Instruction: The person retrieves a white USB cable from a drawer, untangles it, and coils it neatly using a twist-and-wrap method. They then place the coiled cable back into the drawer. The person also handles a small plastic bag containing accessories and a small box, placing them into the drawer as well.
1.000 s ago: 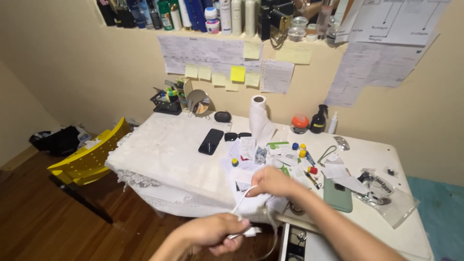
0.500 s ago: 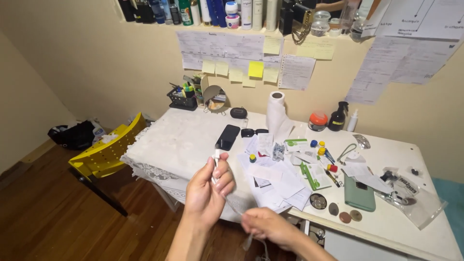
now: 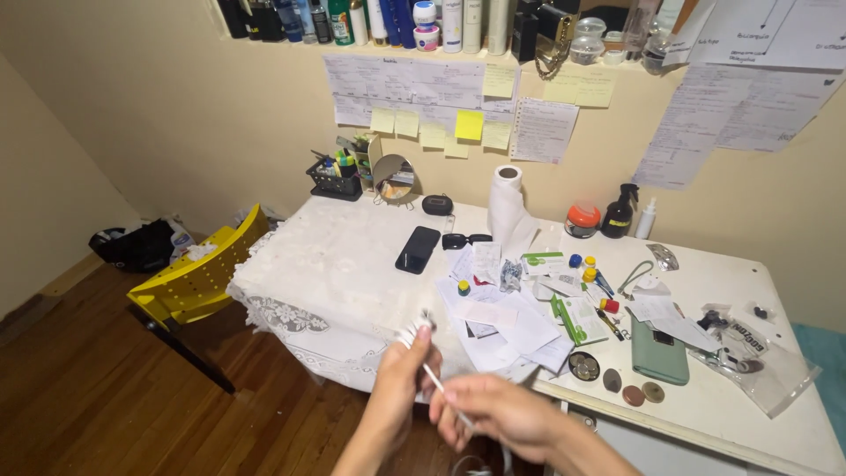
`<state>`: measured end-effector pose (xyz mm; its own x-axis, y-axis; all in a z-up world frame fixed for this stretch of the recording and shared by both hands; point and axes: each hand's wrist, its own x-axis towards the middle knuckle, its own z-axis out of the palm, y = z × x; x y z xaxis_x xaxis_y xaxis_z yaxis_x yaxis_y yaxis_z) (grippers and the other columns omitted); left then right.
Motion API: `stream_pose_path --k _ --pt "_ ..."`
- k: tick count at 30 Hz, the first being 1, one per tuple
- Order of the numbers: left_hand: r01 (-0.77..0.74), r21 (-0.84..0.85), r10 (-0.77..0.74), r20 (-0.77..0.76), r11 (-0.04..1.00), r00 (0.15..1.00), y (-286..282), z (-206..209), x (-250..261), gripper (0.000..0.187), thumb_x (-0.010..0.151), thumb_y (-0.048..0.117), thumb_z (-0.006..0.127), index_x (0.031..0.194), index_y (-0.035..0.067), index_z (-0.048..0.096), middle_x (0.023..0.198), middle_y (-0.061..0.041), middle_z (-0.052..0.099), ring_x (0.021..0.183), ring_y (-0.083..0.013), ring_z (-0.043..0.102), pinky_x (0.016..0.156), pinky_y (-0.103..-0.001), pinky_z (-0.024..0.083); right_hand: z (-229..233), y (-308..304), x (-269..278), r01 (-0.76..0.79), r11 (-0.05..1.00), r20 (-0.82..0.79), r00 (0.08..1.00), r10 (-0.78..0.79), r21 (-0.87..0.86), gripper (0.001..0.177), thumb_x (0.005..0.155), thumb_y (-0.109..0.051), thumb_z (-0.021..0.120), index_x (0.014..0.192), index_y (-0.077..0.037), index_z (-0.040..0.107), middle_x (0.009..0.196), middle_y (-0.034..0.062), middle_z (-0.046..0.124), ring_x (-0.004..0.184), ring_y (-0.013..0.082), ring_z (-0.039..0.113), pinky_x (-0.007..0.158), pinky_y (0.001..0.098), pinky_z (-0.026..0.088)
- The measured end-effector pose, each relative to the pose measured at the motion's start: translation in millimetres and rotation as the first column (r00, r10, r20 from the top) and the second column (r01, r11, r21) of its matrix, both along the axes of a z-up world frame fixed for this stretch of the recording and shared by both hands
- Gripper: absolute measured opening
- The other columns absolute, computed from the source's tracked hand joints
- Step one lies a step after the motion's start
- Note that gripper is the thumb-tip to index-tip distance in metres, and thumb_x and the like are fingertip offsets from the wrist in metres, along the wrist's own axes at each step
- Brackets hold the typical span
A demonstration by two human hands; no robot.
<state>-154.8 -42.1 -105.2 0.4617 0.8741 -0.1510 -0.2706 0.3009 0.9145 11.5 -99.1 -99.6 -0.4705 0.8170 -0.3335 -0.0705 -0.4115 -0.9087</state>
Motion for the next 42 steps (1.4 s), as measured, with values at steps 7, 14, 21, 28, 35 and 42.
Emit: stream_pose_path --k 7,14,21,28,35,42 --pt "0.147 -0.125 -0.029 0.657 0.981 0.753 7 17 -4 0.038 0.112 0.023 0.036 0.125 -0.008 0.054 0.063 0.006 0.044 0.044 -0.0046 0.037 0.040 -0.019 0.031 -70 -11 3 -0.177 0.970 0.110 0.981 0.160 0.166 0.034 0.103 -0.043 0.057 0.091 -0.012 0.065 0.088 0.0009 0.070 0.081 0.0099 0.065 0.078 0.0212 0.050" --pt "0.583 -0.009 -0.454 0.617 0.812 0.642 -19 61 -49 0.042 0.110 0.024 0.042 0.130 -0.013 0.048 0.066 0.008 0.032 0.048 -0.0003 0.028 0.040 -0.016 0.022 -167 14 42 -0.159 0.930 0.201 0.975 0.096 0.331 0.025 0.105 -0.020 0.057 0.088 -0.008 0.071 0.083 0.0052 0.073 0.078 0.0146 0.069 0.082 0.0266 0.055" --pt "0.416 -0.474 -0.555 -0.827 0.776 0.093 -41 1 -36 0.057 0.098 0.066 0.050 0.130 0.022 0.064 0.133 0.001 0.064 0.121 -0.0138 0.062 0.106 -0.031 0.042 -93 14 46 -0.132 0.956 0.328 0.944 0.040 0.264 0.035 0.104 -0.034 0.059 0.080 -0.010 0.069 0.073 0.0012 0.068 0.070 0.0102 0.064 0.075 0.0250 0.051" --pt "-0.119 -0.124 0.118 -0.016 0.985 0.993 -18 -100 -22 0.036 0.105 0.027 0.053 0.087 -0.001 0.069 0.066 -0.005 0.055 0.054 -0.0138 0.042 0.064 -0.029 0.041 -46 -36 -12 -0.196 0.962 0.427 0.899 0.099 0.189 0.016 0.099 -0.028 0.065 0.110 -0.018 0.069 0.112 -0.0033 0.075 0.112 0.0081 0.071 0.104 0.0250 0.054" --pt "-0.027 -0.224 0.104 0.341 0.974 0.934 -40 -49 -17 0.062 0.106 0.037 0.036 0.126 -0.015 0.063 0.048 0.000 0.031 0.044 -0.0203 0.043 0.049 -0.035 0.040 -158 -23 22 -0.106 0.989 0.624 0.781 0.019 0.102 0.030 0.097 -0.012 0.061 0.121 -0.026 0.073 0.119 -0.0067 0.075 0.112 0.0082 0.070 0.102 0.0238 0.056" --pt "0.330 -0.127 -0.167 0.665 0.935 0.728 -36 -12 -66 0.057 0.112 0.035 0.029 0.127 -0.008 0.064 0.050 0.008 0.028 0.040 -0.0064 0.024 0.037 -0.024 0.021 -265 -3 65 -0.293 0.904 0.683 0.731 0.002 0.311 0.014 0.089 -0.013 0.072 0.099 -0.023 0.077 0.099 -0.0045 0.074 0.096 0.0125 0.067 0.090 0.0271 0.050"
